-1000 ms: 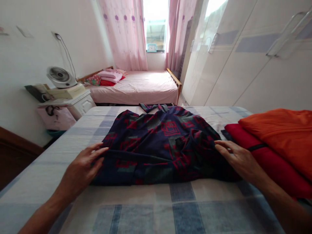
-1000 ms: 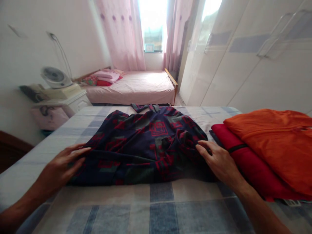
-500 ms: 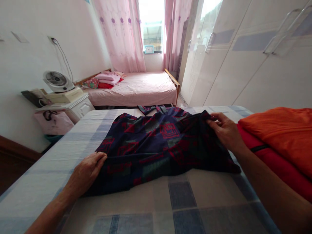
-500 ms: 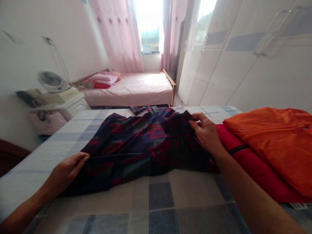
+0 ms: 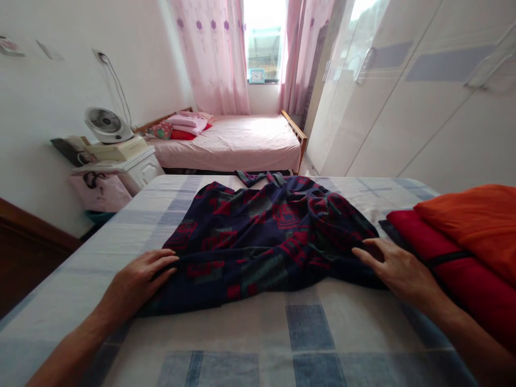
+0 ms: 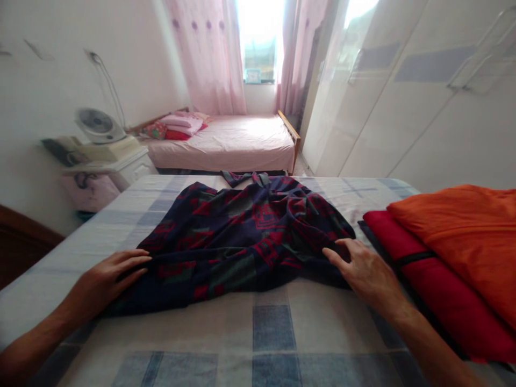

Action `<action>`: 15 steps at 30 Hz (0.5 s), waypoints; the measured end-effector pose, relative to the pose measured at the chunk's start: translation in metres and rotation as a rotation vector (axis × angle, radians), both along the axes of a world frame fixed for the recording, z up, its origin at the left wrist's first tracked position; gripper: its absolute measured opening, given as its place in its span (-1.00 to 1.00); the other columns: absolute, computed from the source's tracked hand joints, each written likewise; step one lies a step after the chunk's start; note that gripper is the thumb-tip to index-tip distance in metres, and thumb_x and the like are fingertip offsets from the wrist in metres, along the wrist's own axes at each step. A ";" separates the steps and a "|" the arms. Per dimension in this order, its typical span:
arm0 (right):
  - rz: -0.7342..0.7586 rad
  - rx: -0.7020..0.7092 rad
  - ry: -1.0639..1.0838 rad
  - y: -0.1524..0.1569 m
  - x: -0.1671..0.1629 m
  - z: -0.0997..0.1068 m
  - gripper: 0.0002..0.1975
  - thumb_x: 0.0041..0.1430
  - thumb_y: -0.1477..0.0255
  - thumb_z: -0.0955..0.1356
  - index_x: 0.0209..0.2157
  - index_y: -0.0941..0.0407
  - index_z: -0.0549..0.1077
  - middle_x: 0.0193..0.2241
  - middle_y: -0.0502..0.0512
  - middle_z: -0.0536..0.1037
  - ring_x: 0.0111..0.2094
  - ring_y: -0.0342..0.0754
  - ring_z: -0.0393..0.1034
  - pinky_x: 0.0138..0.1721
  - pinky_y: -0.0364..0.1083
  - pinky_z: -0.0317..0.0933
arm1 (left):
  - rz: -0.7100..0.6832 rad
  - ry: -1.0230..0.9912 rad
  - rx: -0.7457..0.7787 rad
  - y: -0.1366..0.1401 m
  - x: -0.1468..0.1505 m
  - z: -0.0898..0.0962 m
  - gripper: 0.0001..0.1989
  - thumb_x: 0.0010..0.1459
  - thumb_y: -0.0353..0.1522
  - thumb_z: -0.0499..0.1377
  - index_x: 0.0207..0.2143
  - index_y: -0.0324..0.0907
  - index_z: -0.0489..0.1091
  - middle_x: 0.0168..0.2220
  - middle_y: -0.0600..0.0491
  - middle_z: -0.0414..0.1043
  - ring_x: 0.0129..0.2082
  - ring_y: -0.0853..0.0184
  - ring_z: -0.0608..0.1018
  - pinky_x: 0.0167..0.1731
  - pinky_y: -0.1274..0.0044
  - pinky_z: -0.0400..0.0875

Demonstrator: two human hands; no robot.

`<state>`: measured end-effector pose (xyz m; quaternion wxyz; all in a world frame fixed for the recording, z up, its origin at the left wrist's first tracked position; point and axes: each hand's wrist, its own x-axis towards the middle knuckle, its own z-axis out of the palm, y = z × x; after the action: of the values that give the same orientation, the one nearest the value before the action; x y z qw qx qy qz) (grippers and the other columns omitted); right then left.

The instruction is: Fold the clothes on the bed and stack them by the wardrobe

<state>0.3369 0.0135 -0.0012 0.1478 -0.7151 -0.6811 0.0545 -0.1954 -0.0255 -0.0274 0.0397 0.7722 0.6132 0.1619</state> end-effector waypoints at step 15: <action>0.088 -0.135 0.482 -0.016 0.038 0.000 -0.66 0.06 0.12 0.27 -0.26 0.06 0.46 -0.28 0.10 0.56 -0.24 0.12 0.45 -0.25 -0.02 0.36 | 0.168 -0.330 -0.468 -0.002 -0.004 0.040 -0.64 -0.04 -0.03 0.14 -0.33 -0.06 0.51 -0.36 0.10 0.54 -0.31 0.23 0.55 -0.30 0.58 0.42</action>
<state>0.3752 -0.0022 -0.0012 0.2551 -0.6594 -0.6514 0.2751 -0.1995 -0.0278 0.0129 0.3019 0.6520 0.6809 0.1422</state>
